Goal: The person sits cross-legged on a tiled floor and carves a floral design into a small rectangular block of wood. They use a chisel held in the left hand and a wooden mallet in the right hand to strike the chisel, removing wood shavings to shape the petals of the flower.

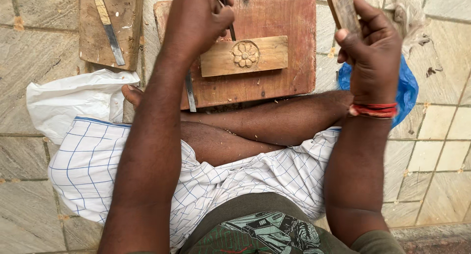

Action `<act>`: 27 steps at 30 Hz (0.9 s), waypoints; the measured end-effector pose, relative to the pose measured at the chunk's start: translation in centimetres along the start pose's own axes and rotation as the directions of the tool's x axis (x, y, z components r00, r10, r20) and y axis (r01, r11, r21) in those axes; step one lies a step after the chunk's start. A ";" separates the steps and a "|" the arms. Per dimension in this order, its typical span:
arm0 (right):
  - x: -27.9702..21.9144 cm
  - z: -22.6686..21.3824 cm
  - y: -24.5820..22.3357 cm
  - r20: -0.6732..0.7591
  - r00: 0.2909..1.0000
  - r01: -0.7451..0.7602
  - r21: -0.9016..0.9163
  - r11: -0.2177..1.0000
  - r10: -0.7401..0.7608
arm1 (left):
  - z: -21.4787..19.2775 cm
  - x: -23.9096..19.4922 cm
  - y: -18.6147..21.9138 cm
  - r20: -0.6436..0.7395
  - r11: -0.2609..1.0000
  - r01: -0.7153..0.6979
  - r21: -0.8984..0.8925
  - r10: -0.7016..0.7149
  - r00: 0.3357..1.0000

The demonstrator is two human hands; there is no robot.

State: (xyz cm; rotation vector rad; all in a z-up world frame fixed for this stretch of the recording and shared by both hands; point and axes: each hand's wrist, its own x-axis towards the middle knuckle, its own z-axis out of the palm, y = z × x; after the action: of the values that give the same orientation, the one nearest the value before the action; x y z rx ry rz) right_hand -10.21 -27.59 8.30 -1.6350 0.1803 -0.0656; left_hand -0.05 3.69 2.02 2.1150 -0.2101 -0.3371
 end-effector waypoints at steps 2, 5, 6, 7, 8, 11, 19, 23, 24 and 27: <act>-0.5 -0.3 0.9 -0.045 0.999 -0.019 0.024 1.000 0.020 | 1.4 0.7 -0.3 0.040 0.992 -0.060 0.113 0.056 0.998; -0.5 -0.9 1.2 -0.060 0.998 -0.025 0.000 1.000 0.025 | 3.2 1.0 -0.7 0.024 0.939 -0.211 0.270 0.213 0.977; -0.5 -1.0 1.3 -0.056 0.998 -0.016 -0.002 1.000 0.016 | 3.6 1.1 -0.7 0.011 0.908 -0.266 0.322 0.278 0.961; -0.5 -1.0 1.4 -0.053 0.999 -0.007 -0.004 1.000 0.007 | 3.9 1.3 -0.7 0.008 0.890 -0.293 0.349 0.310 0.951; -0.4 -1.0 1.6 -0.048 0.999 -0.002 -0.006 1.000 0.001 | 4.1 1.4 -0.8 0.006 0.872 -0.315 0.376 0.338 0.941; -0.5 -0.8 2.0 -0.044 0.999 0.027 -0.022 0.999 -0.028 | 4.5 1.4 -0.8 0.027 0.843 -0.349 0.409 0.371 0.928; -0.2 1.1 0.5 0.005 0.997 0.080 -0.199 0.977 -0.080 | 6.1 1.9 0.7 0.079 0.794 -0.320 0.517 0.328 0.941; 0.1 1.7 -1.0 0.032 0.999 0.050 -0.361 0.931 -0.042 | 5.9 2.0 0.0 0.013 0.827 -0.299 0.477 0.334 0.943; 0.3 1.8 -1.2 0.039 0.998 0.067 -0.321 0.945 -0.057 | 5.8 2.0 -0.2 -0.011 0.842 -0.300 0.448 0.341 0.940; 0.7 1.5 -1.6 0.096 0.993 0.095 -0.280 0.955 -0.071 | 5.3 1.8 -0.4 -0.006 0.888 -0.256 0.382 0.279 0.960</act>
State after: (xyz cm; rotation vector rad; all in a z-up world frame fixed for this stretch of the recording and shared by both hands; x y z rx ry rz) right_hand -9.19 -26.11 9.69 -1.9295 0.0566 -0.0350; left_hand -0.03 -0.85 -1.30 2.4319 -0.5658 -0.0677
